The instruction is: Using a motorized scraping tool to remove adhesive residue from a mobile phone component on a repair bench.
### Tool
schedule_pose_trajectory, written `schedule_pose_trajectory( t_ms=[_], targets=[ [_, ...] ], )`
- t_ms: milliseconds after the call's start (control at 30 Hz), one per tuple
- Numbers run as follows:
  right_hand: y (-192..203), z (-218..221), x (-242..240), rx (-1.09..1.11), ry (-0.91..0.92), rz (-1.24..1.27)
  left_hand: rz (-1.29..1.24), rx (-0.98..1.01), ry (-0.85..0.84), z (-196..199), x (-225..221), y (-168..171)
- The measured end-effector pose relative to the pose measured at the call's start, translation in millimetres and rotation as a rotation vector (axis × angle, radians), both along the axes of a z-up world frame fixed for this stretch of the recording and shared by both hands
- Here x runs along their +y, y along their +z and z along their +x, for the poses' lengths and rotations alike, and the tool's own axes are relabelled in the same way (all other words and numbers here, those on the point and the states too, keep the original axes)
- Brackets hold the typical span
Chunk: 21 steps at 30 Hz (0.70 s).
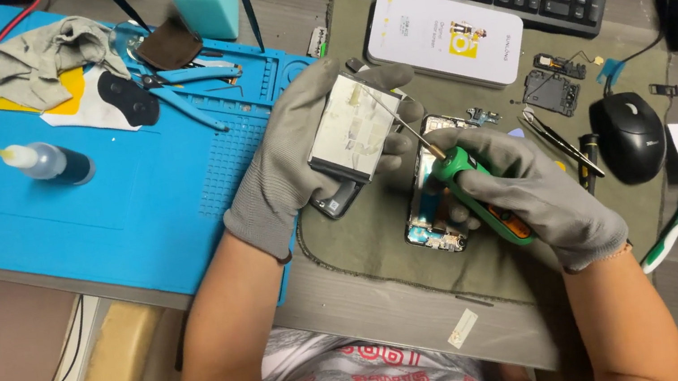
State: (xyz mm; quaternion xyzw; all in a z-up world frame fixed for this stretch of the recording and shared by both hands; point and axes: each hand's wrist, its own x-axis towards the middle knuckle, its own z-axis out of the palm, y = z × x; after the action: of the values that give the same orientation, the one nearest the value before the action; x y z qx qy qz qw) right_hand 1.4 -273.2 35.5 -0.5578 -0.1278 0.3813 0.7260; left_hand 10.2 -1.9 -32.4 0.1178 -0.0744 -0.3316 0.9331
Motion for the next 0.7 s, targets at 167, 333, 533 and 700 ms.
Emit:
schedule_pose_trajectory(
  t_ms=[167, 333, 533, 700],
  targets=[
    [-1.7, -1.0, -0.7, -0.003, -0.023, 0.034, -0.020, 0.043, -0.061, 11.1, -3.9, -3.4],
    [-6.6, 3.2, -6.7, -0.022, -0.014, -0.024, -0.067, 0.076, -0.076, 10.3, -10.5, -14.1],
    [-3.9, 6.6, -14.2, -0.013, -0.053, -0.016, -0.122, 0.073, 0.013, -2.7, -19.1, -2.2],
    [5.0, 3.2, -9.8, -0.012, -0.078, -0.019, 0.084, -0.259, 0.402, -27.9, -23.4, 24.6]
  ],
)
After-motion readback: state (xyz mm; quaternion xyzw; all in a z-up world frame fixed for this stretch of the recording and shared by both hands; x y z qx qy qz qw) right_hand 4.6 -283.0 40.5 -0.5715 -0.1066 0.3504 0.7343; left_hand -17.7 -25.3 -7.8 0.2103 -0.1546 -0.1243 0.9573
